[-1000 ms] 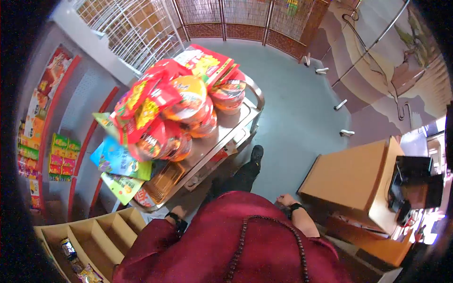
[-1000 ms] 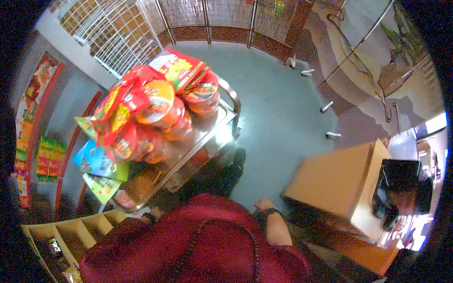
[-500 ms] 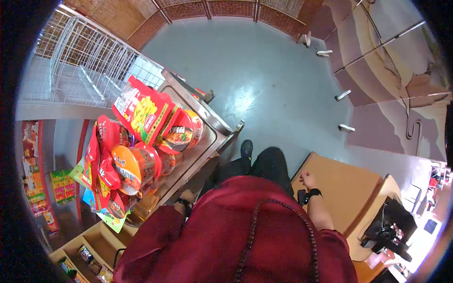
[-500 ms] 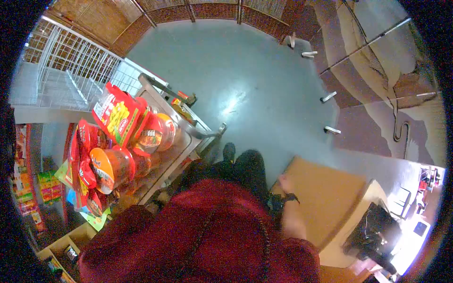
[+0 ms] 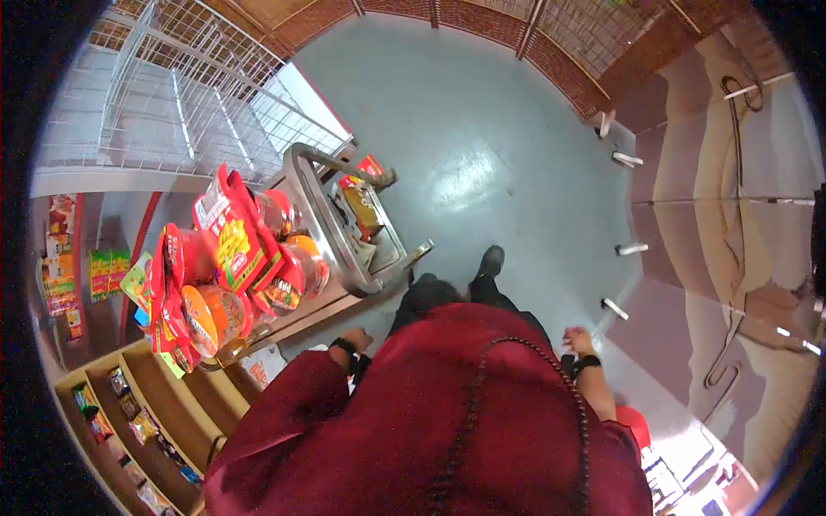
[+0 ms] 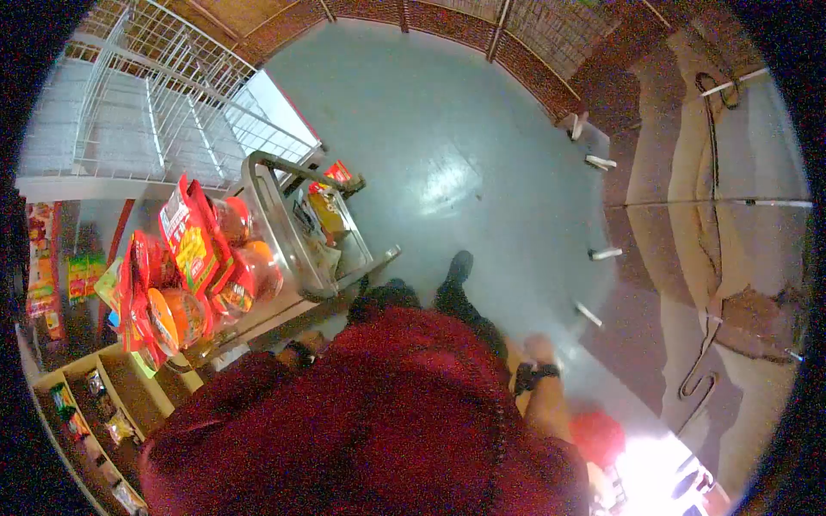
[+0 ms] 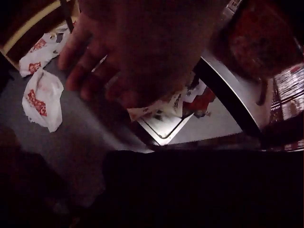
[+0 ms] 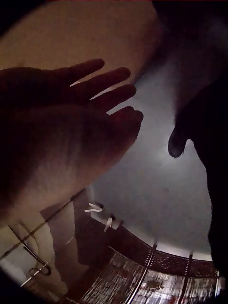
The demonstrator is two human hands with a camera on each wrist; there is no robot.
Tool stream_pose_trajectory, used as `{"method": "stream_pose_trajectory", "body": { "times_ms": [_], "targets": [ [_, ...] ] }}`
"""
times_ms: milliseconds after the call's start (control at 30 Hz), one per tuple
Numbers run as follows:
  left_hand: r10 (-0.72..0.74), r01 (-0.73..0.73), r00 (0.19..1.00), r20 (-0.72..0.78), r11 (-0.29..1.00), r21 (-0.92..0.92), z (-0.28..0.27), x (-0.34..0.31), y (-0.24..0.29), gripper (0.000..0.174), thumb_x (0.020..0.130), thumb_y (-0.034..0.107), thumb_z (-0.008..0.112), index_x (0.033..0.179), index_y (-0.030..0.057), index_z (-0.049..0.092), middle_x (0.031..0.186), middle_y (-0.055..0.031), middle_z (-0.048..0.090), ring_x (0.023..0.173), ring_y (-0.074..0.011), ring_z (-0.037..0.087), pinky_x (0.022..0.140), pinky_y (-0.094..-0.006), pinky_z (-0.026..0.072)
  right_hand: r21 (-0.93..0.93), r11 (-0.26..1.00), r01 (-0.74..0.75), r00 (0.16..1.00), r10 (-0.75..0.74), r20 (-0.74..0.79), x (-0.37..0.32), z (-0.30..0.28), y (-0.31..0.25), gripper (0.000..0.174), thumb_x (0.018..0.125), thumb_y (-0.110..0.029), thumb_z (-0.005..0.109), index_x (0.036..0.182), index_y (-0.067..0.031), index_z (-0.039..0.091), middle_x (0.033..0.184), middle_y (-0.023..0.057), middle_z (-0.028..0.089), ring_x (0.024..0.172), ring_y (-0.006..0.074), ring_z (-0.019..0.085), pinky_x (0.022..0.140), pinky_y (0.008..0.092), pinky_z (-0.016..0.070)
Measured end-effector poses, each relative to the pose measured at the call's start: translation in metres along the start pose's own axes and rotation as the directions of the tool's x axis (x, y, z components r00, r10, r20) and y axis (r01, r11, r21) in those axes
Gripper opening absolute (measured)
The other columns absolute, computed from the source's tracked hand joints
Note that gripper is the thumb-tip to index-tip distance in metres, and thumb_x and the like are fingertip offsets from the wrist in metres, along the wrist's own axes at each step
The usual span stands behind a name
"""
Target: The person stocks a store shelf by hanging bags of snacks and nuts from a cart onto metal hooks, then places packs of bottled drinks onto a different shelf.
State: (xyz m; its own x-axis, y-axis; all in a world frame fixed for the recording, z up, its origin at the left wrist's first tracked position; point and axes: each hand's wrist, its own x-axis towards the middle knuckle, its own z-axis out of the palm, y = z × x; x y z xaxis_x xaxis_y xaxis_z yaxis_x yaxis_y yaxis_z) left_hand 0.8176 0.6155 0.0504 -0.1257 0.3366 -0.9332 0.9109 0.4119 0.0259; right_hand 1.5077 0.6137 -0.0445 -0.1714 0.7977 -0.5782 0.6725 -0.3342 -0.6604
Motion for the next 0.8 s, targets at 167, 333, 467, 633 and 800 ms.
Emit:
{"method": "stream_pose_trajectory", "body": {
  "times_ms": [167,333,467,633,800],
  "targets": [
    [-0.001,-0.046,0.985,-0.175,0.963,-0.265,-0.044,-0.021,0.108,0.032,0.073,0.029,0.048,0.066,-0.0006,0.059,0.063,-0.0136,0.06,0.054,-0.0258,0.059,0.055,-0.0353,0.0472,-0.011,0.966,-0.259,0.94,0.25,-0.234,0.124,-0.143,-0.115,0.021,0.081,-0.024,0.053,0.085,-0.0038,0.052,0.068,0.0067,0.057,0.054,0.0128,0.055,0.042,0.0232,0.0407],
    [0.118,-0.13,0.991,-0.055,0.9,-0.415,-0.043,-0.036,0.138,0.032,0.077,0.026,0.044,0.061,0.0015,0.057,0.06,-0.0116,0.059,0.046,-0.0221,0.056,0.049,-0.0338,0.0457,-0.131,0.985,-0.114,0.993,0.109,-0.045,0.25,-0.176,-0.191,0.021,0.081,-0.025,0.053,0.084,-0.005,0.053,0.069,0.0065,0.058,0.056,0.0134,0.056,0.045,0.0234,0.0415],
    [0.106,0.156,0.933,0.344,0.742,-0.652,-0.009,0.008,0.138,0.032,0.078,0.029,0.047,0.061,0.004,0.057,0.062,-0.0116,0.059,0.052,-0.0224,0.058,0.054,-0.0338,0.0464,-0.155,0.979,-0.13,0.974,0.155,0.164,0.343,-0.156,-0.296,0.023,0.078,-0.023,0.054,0.091,-0.0034,0.054,0.073,0.0072,0.06,0.059,0.0153,0.058,0.048,0.0267,0.0443],
    [-0.161,0.142,0.987,0.015,0.816,-0.56,-0.039,0.076,0.161,0.03,0.077,0.03,0.05,0.064,0.0048,0.06,0.065,-0.0124,0.06,0.065,-0.0269,0.06,0.061,-0.0376,0.0464,-0.336,0.891,0.304,0.911,-0.168,0.377,0.462,-0.176,-0.345,0.025,0.075,-0.016,0.055,0.094,0.0008,0.054,0.075,0.0084,0.06,0.06,0.0166,0.058,0.05,0.0267,0.0462],
    [0.142,-0.243,0.93,-0.338,0.93,-0.277,-0.174,0.161,0.171,0.02,0.075,0.022,0.05,0.073,0.0063,0.062,0.07,-0.0131,0.06,0.071,-0.031,0.059,0.065,-0.0421,0.0463,-0.401,0.845,0.354,0.901,-0.193,0.389,0.595,-0.22,-0.396,0.021,0.076,-0.011,0.052,0.092,0.001,0.054,0.074,0.0088,0.059,0.062,0.0169,0.057,0.056,0.0274,0.0475]
  ]
}}
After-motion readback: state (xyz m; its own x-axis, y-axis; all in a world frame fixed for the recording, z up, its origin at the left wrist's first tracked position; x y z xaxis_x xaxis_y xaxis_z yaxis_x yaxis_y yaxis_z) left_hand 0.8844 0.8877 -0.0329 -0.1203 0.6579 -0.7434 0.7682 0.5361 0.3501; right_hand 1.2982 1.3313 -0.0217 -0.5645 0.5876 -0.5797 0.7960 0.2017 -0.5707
